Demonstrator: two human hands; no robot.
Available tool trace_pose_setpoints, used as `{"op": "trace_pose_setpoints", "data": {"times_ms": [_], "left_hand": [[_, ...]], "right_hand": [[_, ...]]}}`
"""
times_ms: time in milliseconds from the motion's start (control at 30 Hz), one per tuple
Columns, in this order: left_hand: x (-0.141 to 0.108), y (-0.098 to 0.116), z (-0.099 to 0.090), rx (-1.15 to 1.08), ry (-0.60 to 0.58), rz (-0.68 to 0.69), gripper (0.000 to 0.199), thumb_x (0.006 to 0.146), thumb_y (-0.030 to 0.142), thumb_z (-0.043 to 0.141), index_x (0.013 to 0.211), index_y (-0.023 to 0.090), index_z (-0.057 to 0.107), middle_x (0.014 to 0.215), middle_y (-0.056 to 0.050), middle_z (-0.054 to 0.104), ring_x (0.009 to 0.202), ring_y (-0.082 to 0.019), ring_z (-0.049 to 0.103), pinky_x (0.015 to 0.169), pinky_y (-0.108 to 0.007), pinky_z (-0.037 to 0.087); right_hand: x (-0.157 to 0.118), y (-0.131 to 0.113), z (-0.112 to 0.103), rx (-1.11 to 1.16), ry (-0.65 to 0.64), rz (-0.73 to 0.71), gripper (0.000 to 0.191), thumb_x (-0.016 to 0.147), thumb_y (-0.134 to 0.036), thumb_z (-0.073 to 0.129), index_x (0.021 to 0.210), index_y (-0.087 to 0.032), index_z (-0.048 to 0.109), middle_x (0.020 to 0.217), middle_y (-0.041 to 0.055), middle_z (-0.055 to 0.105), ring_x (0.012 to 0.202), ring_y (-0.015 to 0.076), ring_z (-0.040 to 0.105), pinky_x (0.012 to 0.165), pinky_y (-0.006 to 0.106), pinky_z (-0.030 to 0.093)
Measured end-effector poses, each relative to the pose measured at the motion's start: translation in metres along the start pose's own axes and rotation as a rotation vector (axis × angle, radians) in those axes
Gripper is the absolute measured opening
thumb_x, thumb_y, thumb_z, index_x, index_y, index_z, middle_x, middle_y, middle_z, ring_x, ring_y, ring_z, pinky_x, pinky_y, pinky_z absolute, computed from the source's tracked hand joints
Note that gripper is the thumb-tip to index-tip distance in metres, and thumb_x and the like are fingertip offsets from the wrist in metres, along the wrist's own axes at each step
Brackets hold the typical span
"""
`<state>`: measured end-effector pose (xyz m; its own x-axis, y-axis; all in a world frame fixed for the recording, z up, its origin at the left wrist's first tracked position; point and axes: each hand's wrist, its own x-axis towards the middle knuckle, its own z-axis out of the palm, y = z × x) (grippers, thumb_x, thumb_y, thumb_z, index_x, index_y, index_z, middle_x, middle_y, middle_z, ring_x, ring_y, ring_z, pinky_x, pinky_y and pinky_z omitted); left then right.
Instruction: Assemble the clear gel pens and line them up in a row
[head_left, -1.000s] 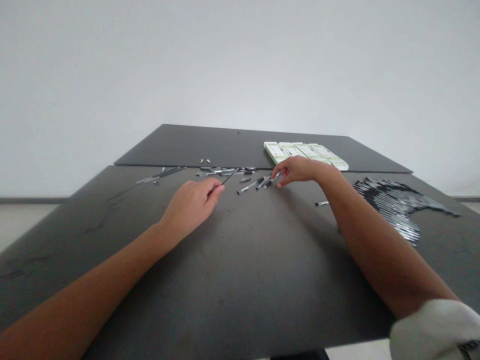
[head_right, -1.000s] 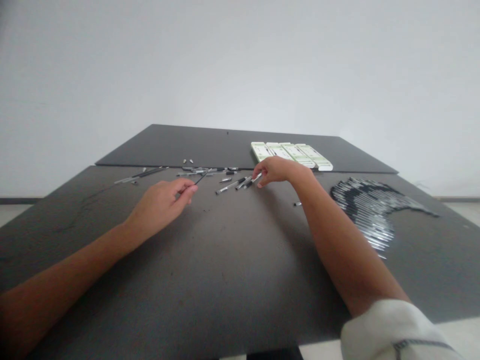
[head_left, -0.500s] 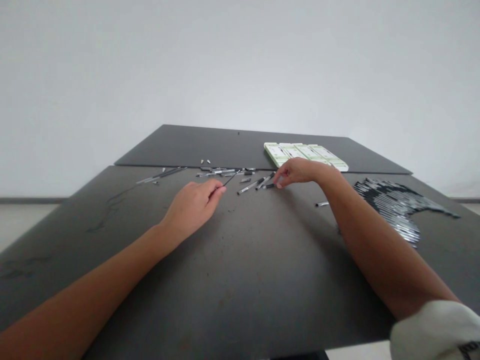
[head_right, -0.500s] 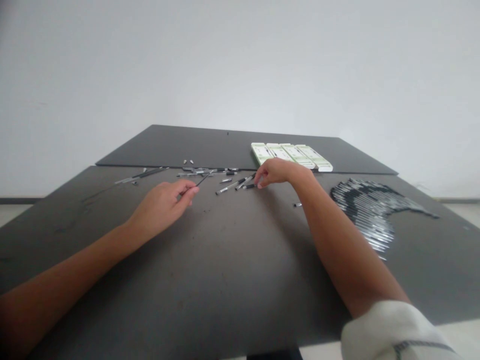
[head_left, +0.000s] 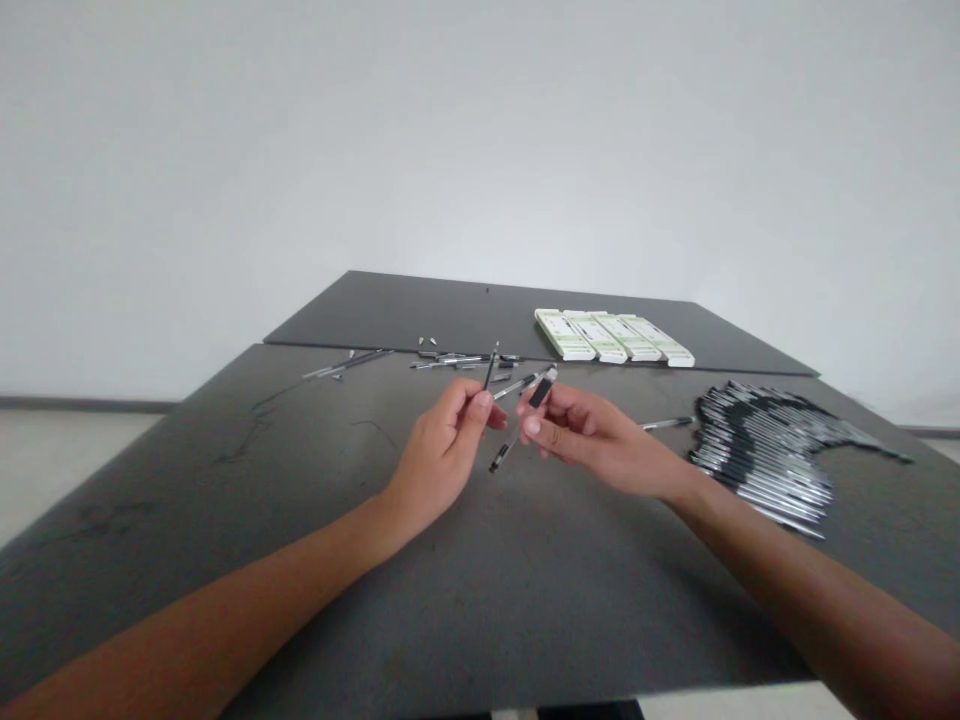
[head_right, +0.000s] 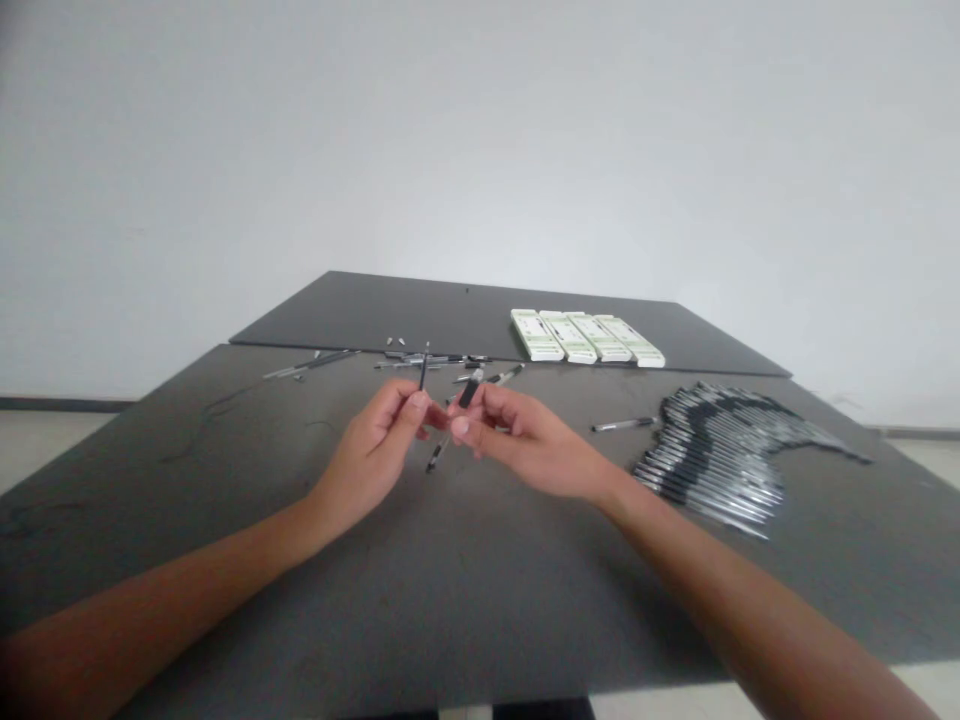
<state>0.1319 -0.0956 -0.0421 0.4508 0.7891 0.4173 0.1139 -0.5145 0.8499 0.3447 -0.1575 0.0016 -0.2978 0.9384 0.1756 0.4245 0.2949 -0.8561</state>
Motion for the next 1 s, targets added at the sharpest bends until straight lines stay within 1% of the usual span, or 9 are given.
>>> {"op": "trace_pose_setpoints", "data": {"times_ms": [100,200,300,400,500,600,700,833,1000], "left_hand": [[-0.011,0.007,0.011,-0.146,-0.015,-0.040,0.028,0.114,0.048,0.047,0.101,0.025,0.058,0.091,-0.001,0.072,0.086,-0.019,0.071,0.080,-0.032,0.055],[-0.018,0.011,0.017,-0.295,-0.050,-0.109,0.033,0.113,0.053,0.046,0.098,0.026,0.053,0.078,0.003,0.065,0.063,-0.016,0.067,0.063,-0.028,0.055],[-0.022,0.015,0.020,-0.432,-0.057,-0.185,0.037,0.112,0.060,0.046,0.096,0.027,0.047,0.062,0.010,0.051,0.041,-0.011,0.049,0.042,-0.022,0.040],[-0.025,0.020,0.023,-0.563,-0.062,-0.252,0.041,0.108,0.064,0.050,0.092,0.027,0.042,0.057,0.012,0.039,0.037,-0.008,0.030,0.036,-0.019,0.026],[-0.027,0.025,0.025,-0.665,-0.135,-0.315,0.045,0.104,0.066,0.057,0.088,0.027,0.042,0.055,0.012,0.038,0.037,-0.007,0.023,0.036,-0.017,0.022],[-0.028,0.026,0.026,-0.723,-0.209,-0.370,0.044,0.100,0.067,0.062,0.093,0.027,0.047,0.052,0.013,0.038,0.035,-0.006,0.019,0.034,-0.018,0.019],[-0.028,0.025,0.026,-0.799,-0.253,-0.417,0.042,0.098,0.065,0.068,0.104,0.027,0.053,0.050,0.014,0.038,0.033,-0.006,0.018,0.033,-0.017,0.017],[-0.028,0.024,0.024,-0.848,-0.325,-0.448,0.043,0.098,0.065,0.069,0.096,0.024,0.058,0.049,0.012,0.041,0.032,-0.004,0.020,0.032,-0.016,0.017],[-0.028,0.025,0.021,-0.773,-0.369,-0.435,0.049,0.100,0.070,0.061,0.101,0.021,0.060,0.050,0.013,0.042,0.031,-0.005,0.020,0.032,-0.015,0.018]], "right_hand": [[-0.008,-0.001,0.027,0.125,0.030,-0.002,0.036,0.102,-0.061,0.065,0.100,-0.025,0.062,0.094,0.0032,0.070,0.082,0.0185,0.063,0.073,0.033,0.052],[-0.007,0.004,0.040,0.249,0.090,-0.007,0.036,0.095,-0.058,0.076,0.091,-0.026,0.060,0.082,0.0007,0.068,0.075,0.0198,0.062,0.071,0.035,0.051],[-0.006,0.009,0.043,0.211,0.248,-0.024,0.042,0.078,-0.055,0.093,0.085,-0.027,0.063,0.073,-0.0036,0.056,0.065,0.0165,0.050,0.060,0.032,0.043],[-0.007,0.009,0.038,0.268,0.309,-0.025,0.056,0.071,-0.058,0.097,0.114,-0.031,0.072,0.081,-0.0032,0.058,0.067,0.0157,0.049,0.059,0.031,0.042],[-0.009,0.006,0.033,0.351,0.264,-0.009,0.053,0.092,-0.067,0.075,0.135,-0.036,0.074,0.099,0.0025,0.069,0.075,0.0174,0.057,0.066,0.033,0.049],[-0.010,0.003,0.034,0.321,0.237,-0.059,0.034,0.097,-0.061,0.072,0.122,-0.040,0.082,0.114,0.0046,0.073,0.094,0.0216,0.065,0.080,0.037,0.054],[-0.011,0.002,0.037,0.300,0.270,-0.111,0.023,0.092,-0.057,0.079,0.102,-0.038,0.087,0.111,0.0051,0.074,0.108,0.0255,0.067,0.094,0.041,0.053],[-0.014,-0.001,0.035,0.302,0.270,-0.095,0.032,0.093,-0.058,0.079,0.079,-0.030,0.083,0.093,0.0027,0.075,0.092,0.0223,0.068,0.090,0.039,0.054],[-0.017,-0.003,0.017,0.279,0.434,-0.018,0.029,0.093,-0.057,0.080,0.089,-0.028,0.086,0.081,-0.0012,0.075,0.074,0.0158,0.063,0.075,0.031,0.052]]}}
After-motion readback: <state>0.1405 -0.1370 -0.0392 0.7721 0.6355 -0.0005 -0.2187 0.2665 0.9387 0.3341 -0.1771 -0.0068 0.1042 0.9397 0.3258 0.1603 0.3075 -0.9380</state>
